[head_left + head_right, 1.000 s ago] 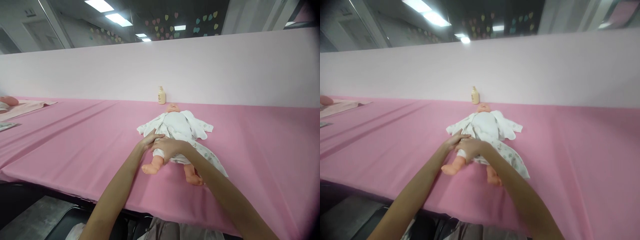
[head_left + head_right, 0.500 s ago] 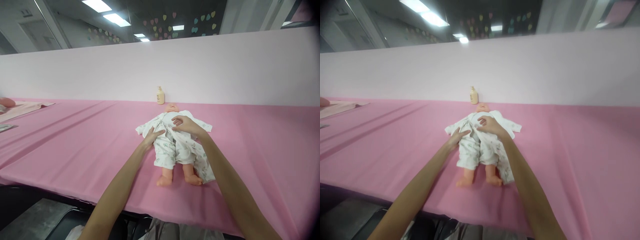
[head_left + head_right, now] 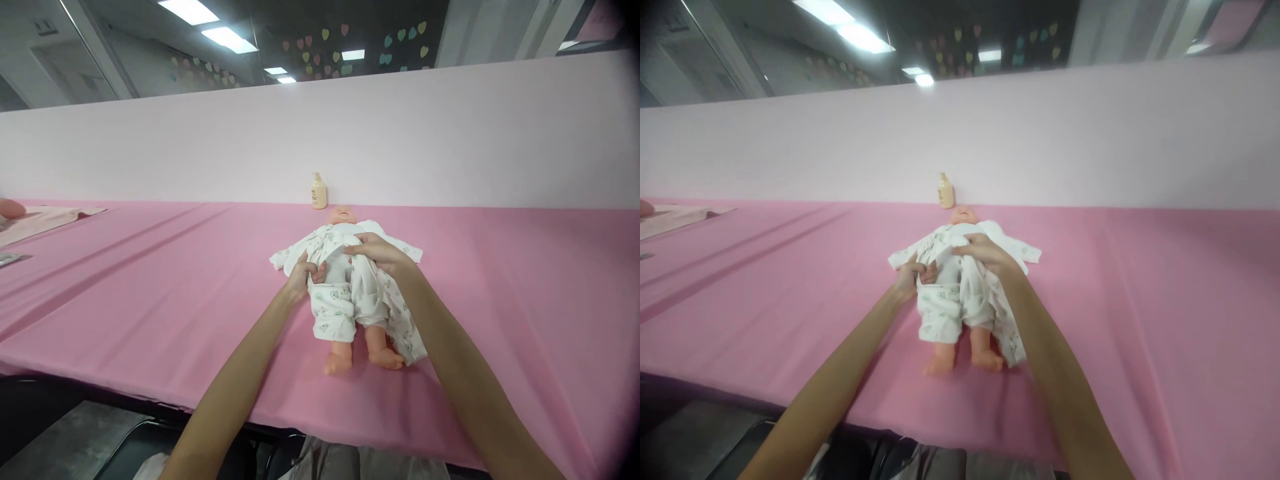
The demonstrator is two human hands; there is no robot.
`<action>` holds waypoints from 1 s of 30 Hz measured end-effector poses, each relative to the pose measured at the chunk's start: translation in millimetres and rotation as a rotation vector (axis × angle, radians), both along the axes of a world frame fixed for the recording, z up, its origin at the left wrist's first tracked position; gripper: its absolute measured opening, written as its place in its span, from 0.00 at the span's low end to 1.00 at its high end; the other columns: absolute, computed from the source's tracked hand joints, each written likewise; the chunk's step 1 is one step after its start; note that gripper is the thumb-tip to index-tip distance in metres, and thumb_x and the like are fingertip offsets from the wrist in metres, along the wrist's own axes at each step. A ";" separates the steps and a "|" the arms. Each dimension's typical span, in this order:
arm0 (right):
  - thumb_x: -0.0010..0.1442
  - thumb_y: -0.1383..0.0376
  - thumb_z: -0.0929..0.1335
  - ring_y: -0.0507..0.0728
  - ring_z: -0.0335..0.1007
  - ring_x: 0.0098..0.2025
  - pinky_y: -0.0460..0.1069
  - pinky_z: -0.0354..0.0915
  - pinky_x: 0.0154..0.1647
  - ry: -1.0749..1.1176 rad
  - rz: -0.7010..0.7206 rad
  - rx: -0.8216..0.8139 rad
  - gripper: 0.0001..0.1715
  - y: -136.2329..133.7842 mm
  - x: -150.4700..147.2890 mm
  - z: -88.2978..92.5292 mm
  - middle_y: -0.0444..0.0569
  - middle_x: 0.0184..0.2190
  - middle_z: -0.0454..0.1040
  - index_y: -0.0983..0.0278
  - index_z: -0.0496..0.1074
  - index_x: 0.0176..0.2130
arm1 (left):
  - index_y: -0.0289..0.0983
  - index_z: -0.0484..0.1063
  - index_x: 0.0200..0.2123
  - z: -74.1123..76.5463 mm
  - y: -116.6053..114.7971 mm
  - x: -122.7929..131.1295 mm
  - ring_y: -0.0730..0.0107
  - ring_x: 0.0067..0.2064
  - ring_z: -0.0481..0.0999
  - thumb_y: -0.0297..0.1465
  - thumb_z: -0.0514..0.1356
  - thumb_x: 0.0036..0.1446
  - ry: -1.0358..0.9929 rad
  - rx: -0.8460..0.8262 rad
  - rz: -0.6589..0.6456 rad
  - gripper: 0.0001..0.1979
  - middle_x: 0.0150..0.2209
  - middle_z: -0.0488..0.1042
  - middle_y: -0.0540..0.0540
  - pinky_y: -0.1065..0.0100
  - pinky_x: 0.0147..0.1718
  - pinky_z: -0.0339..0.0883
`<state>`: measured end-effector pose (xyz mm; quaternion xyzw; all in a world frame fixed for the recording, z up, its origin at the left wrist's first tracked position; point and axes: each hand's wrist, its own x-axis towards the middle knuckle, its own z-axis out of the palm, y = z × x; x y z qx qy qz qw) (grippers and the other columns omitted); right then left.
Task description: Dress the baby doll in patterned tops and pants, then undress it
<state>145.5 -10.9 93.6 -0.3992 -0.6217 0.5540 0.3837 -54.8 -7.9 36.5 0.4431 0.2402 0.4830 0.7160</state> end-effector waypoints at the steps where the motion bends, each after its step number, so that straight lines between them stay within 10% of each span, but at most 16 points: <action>1: 0.45 0.65 0.74 0.53 0.70 0.31 0.47 0.68 0.33 0.079 0.017 -0.062 0.15 -1.7 1.4 2.2 0.47 0.30 0.73 0.66 0.71 0.35 | 0.37 0.60 0.25 1.1 -1.0 -0.2 0.83 0.14 0.54 0.21 0.57 0.39 0.015 -0.006 -0.047 0.08 0.18 0.62 0.54 0.76 0.13 0.47; 7: 0.46 0.64 0.76 0.54 0.72 0.32 0.47 0.69 0.30 0.145 0.120 -0.169 0.21 -1.6 12.5 2.9 0.49 0.34 0.75 0.64 0.68 0.39 | 0.35 0.61 0.20 1.7 -2.3 4.8 0.86 0.13 0.49 0.35 0.65 0.50 0.181 0.085 0.048 0.17 0.13 0.47 0.60 0.78 0.13 0.45; 12: 0.52 0.56 0.73 0.50 0.69 0.32 0.44 0.67 0.31 -0.027 0.002 -0.079 0.18 11.3 25.7 -7.1 0.46 0.36 0.74 0.63 0.71 0.39 | 0.33 0.70 0.26 -2.1 5.1 9.4 0.74 0.26 0.74 0.32 0.65 0.51 0.086 -0.017 0.156 0.09 0.23 0.73 0.48 0.72 0.29 0.71; 19: 0.48 0.59 0.76 0.54 0.72 0.41 0.44 0.68 0.37 -0.050 0.044 -0.121 0.28 13.9 14.5 -21.7 0.51 0.44 0.76 0.63 0.73 0.48 | 0.34 0.73 0.39 -12.1 15.5 12.0 0.61 0.46 0.78 0.34 0.54 0.61 -0.177 -0.220 0.135 0.11 0.40 0.79 0.41 0.63 0.47 0.72; 25: 0.49 0.59 0.76 0.56 0.74 0.38 0.45 0.70 0.36 -0.084 0.225 -0.128 0.17 12.5 1.7 -29.8 0.50 0.37 0.78 0.65 0.76 0.38 | 0.34 0.73 0.42 -14.4 13.3 14.0 0.59 0.44 0.78 0.42 0.60 0.56 0.149 -0.133 0.235 0.17 0.39 0.79 0.41 0.63 0.45 0.72; 30: 0.47 0.67 0.75 0.53 0.74 0.33 0.45 0.69 0.32 0.160 0.045 -0.115 0.15 23.0 -4.6 -43.4 0.46 0.32 0.77 0.63 0.74 0.38 | 0.34 0.74 0.38 -0.1 -1.8 5.7 0.63 0.33 0.77 0.41 0.70 0.43 0.586 0.143 0.130 0.22 0.31 0.78 0.43 0.67 0.34 0.70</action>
